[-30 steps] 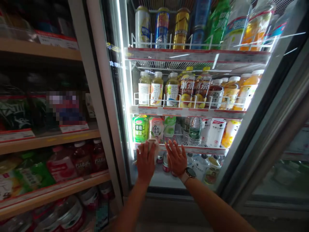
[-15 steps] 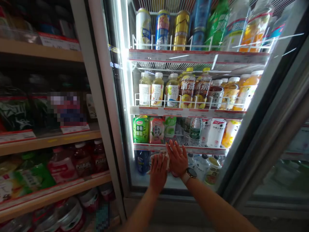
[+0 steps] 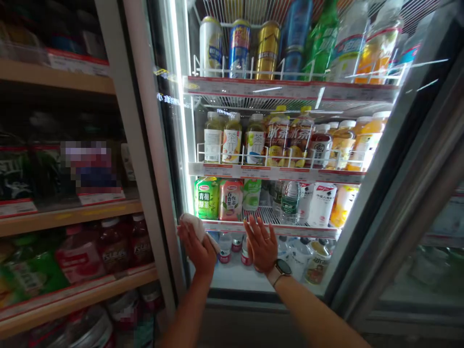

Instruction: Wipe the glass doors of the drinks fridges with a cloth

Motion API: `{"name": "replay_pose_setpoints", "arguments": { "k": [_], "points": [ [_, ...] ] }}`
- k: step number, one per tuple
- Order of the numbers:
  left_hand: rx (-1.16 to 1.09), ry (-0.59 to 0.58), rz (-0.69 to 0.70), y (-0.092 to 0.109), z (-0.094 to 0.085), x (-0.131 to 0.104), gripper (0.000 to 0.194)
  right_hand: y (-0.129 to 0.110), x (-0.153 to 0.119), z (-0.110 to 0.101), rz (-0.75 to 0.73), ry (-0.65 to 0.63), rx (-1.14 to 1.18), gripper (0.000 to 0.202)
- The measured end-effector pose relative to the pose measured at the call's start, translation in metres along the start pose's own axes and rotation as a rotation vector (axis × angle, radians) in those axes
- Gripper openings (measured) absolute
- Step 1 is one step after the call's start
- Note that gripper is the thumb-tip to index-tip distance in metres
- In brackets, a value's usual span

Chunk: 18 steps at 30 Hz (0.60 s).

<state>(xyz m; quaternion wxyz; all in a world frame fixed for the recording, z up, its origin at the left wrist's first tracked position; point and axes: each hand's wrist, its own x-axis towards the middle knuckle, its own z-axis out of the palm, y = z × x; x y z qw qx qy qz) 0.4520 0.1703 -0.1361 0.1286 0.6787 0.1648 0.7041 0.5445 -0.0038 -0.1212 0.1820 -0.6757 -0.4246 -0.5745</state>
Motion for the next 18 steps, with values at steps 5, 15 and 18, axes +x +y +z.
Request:
{"name": "replay_pose_setpoints", "arguments": {
  "k": [5, 15, 18],
  "points": [
    [0.017, -0.126, 0.248, 0.008, 0.007, -0.068, 0.066, 0.0, 0.003, -0.001, -0.008, 0.02, 0.003, 0.063],
    [0.045, -0.132, 0.029, -0.029, -0.021, -0.002, 0.066, 0.001, 0.002, -0.002, -0.015, 0.017, -0.001, 0.061],
    [0.078, -0.159, 0.119, -0.043, -0.026, -0.026, 0.069, 0.001, 0.002, -0.001, -0.012, 0.019, 0.001, 0.062]
  ]
}}
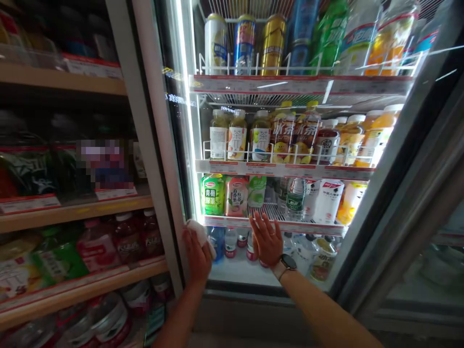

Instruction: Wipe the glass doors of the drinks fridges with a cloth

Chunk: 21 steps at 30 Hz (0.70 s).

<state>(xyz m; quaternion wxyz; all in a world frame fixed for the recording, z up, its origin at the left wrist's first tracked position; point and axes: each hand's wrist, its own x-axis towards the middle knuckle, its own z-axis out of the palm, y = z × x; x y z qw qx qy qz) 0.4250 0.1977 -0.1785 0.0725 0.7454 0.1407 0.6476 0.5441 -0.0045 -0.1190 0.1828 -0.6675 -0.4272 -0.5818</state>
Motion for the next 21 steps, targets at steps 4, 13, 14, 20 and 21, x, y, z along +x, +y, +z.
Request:
{"name": "replay_pose_setpoints", "arguments": {
  "k": [4, 13, 14, 20, 21],
  "points": [
    [0.066, -0.074, 0.132, 0.0, 0.006, -0.071, 0.073, 0.0, 0.0, 0.0, -0.004, 0.008, 0.01, 0.064],
    [-0.051, -0.174, 0.166, -0.002, 0.001, -0.02, 0.069, 0.001, -0.002, 0.0, -0.01, -0.001, -0.017, 0.065],
    [-0.069, -0.173, 0.155, -0.003, -0.002, -0.003, 0.068, 0.001, -0.001, 0.0, -0.011, -0.001, -0.014, 0.065],
    [-0.006, -0.127, 0.167, -0.008, -0.006, -0.003, 0.069, 0.0, 0.002, -0.002, -0.002, 0.017, -0.002, 0.064],
    [0.028, -0.124, 0.219, -0.01, -0.005, -0.019, 0.069, 0.0, 0.002, -0.002, 0.001, 0.02, -0.001, 0.064]
  ]
}}
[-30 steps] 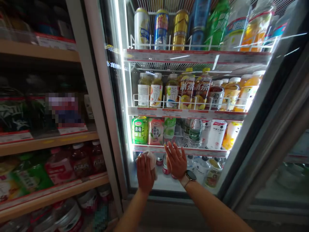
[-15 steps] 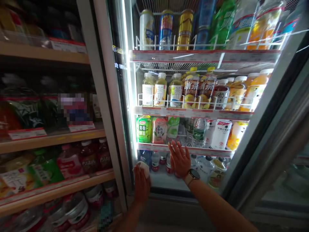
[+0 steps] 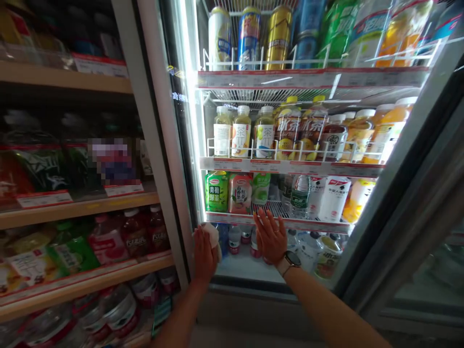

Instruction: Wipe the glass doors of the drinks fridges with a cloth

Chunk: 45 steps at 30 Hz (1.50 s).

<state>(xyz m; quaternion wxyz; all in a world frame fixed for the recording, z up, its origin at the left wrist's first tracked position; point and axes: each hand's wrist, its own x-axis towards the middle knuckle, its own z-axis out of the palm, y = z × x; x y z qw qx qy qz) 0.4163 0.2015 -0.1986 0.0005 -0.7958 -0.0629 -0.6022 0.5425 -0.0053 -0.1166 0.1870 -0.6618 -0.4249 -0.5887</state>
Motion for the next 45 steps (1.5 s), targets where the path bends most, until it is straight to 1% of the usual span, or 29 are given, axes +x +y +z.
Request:
{"name": "replay_pose_setpoints", "arguments": {
  "k": [1, 3, 4, 5, 6, 8, 11, 14, 16, 18, 20, 22, 24, 26, 27, 28, 29, 32, 34, 35, 37, 39, 42, 43, 45],
  "points": [
    [0.034, 0.0, 0.059, 0.001, 0.003, -0.016, 0.07, 0.0, 0.0, 0.0, 0.001, 0.001, 0.001, 0.064],
    [0.084, -0.012, 0.132, 0.001, 0.01, -0.044, 0.07, -0.001, 0.0, 0.0, -0.002, -0.002, 0.006, 0.065],
    [0.098, -0.017, 0.15, 0.001, 0.012, -0.052, 0.07, -0.001, 0.0, 0.0, -0.003, -0.003, 0.009, 0.064],
    [0.102, -0.021, 0.155, 0.0, 0.014, -0.056, 0.069, -0.001, 0.0, 0.0, -0.004, -0.007, 0.012, 0.064],
    [0.096, -0.025, 0.15, 0.0, 0.015, -0.055, 0.069, -0.001, 0.0, 0.0, -0.004, -0.012, 0.013, 0.064],
    [0.057, -0.029, 0.104, 0.0, 0.013, -0.038, 0.068, -0.001, 0.0, 0.0, 0.001, -0.019, 0.014, 0.065],
    [-0.033, -0.004, -0.048, 0.001, 0.003, 0.011, 0.069, -0.001, 0.0, 0.0, 0.01, -0.027, 0.01, 0.066],
    [-0.1, 0.071, -0.198, 0.003, -0.009, 0.058, 0.068, -0.001, 0.0, 0.0, 0.013, -0.026, 0.011, 0.065],
    [-0.102, 0.124, -0.266, 0.01, -0.01, 0.074, 0.069, -0.001, 0.001, 0.001, 0.009, -0.019, 0.008, 0.065],
    [-0.087, 0.168, -0.281, 0.024, -0.003, 0.074, 0.072, -0.001, 0.001, 0.001, 0.006, -0.02, 0.006, 0.065],
    [-0.067, 0.185, -0.208, 0.044, 0.011, 0.061, 0.075, -0.001, 0.002, 0.001, 0.004, -0.016, 0.003, 0.064],
    [-0.045, 0.155, -0.059, 0.064, 0.027, 0.044, 0.075, -0.002, 0.002, 0.002, 0.006, -0.009, -0.009, 0.063],
    [-0.034, 0.1, 0.099, 0.08, 0.038, 0.035, 0.069, -0.002, 0.003, 0.002, 0.005, 0.005, -0.023, 0.062],
    [-0.035, 0.066, 0.201, 0.085, 0.041, 0.04, 0.063, -0.002, 0.004, 0.001, 0.004, 0.016, -0.03, 0.061],
    [-0.038, 0.065, 0.205, 0.083, 0.038, 0.048, 0.062, -0.002, 0.004, 0.001, 0.002, 0.019, -0.032, 0.062],
    [-0.041, 0.075, 0.175, 0.079, 0.034, 0.059, 0.062, -0.002, 0.005, 0.001, 0.002, 0.021, -0.035, 0.063],
    [-0.044, 0.095, 0.106, 0.073, 0.027, 0.072, 0.063, -0.002, 0.005, 0.001, 0.001, 0.02, -0.037, 0.064],
    [-0.05, 0.203, -0.216, 0.053, 0.007, 0.106, 0.069, -0.001, 0.005, 0.0, -0.009, 0.011, -0.032, 0.065],
    [-0.076, 0.262, -0.331, 0.046, 0.0, 0.117, 0.07, -0.001, 0.005, 0.0, -0.014, 0.007, -0.03, 0.066],
    [-0.09, 0.28, -0.35, 0.047, 0.0, 0.118, 0.069, -0.001, 0.005, 0.0, -0.012, 0.008, -0.032, 0.065],
    [-0.11, 0.294, -0.324, 0.055, 0.006, 0.112, 0.067, 0.0, 0.005, 0.0, -0.01, 0.001, -0.043, 0.063],
    [-0.112, 0.279, -0.245, 0.07, 0.017, 0.098, 0.066, 0.0, 0.004, 0.001, -0.016, 0.0, -0.057, 0.06],
    [-0.1, 0.225, -0.073, 0.09, 0.033, 0.076, 0.067, 0.002, 0.002, 0.003, -0.038, 0.034, -0.067, 0.055],
    [-0.092, 0.208, -0.026, 0.094, 0.036, 0.07, 0.066, 0.002, 0.002, 0.004, -0.04, 0.04, -0.067, 0.054],
    [-0.075, 0.171, 0.039, 0.093, 0.038, 0.063, 0.063, 0.002, 0.001, 0.006, -0.037, 0.028, -0.067, 0.053]
  ]
}}
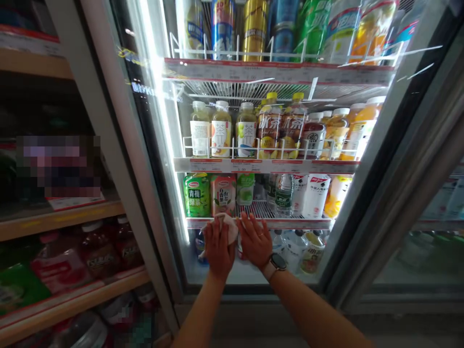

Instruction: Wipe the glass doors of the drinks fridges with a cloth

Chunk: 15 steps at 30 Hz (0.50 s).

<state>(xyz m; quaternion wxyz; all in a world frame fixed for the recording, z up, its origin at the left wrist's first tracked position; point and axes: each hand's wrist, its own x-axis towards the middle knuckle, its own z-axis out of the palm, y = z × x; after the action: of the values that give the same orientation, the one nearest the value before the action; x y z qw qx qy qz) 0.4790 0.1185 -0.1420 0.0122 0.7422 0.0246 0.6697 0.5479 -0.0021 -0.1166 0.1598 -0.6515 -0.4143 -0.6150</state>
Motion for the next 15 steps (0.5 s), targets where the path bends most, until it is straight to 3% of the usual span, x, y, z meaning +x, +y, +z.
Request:
{"name": "replay_pose_setpoints", "arguments": {
  "k": [5, 7, 11, 15],
  "points": [
    [0.026, -0.096, 0.09, -0.023, -0.013, 0.003, 0.051, -0.002, 0.002, -0.007, 0.001, -0.028, 0.002, 0.053],
    [0.034, -0.114, 0.115, -0.031, -0.018, 0.007, 0.049, 0.003, 0.007, -0.019, -0.022, -0.109, 0.043, 0.054],
    [0.021, -0.123, 0.133, -0.036, -0.022, 0.01, 0.049, 0.035, 0.026, -0.05, -0.171, -0.253, 0.155, 0.058],
    [0.001, -0.068, 0.114, -0.029, -0.019, 0.012, 0.055, 0.075, 0.049, -0.062, -0.113, -0.169, 0.104, 0.066]
  ]
}}
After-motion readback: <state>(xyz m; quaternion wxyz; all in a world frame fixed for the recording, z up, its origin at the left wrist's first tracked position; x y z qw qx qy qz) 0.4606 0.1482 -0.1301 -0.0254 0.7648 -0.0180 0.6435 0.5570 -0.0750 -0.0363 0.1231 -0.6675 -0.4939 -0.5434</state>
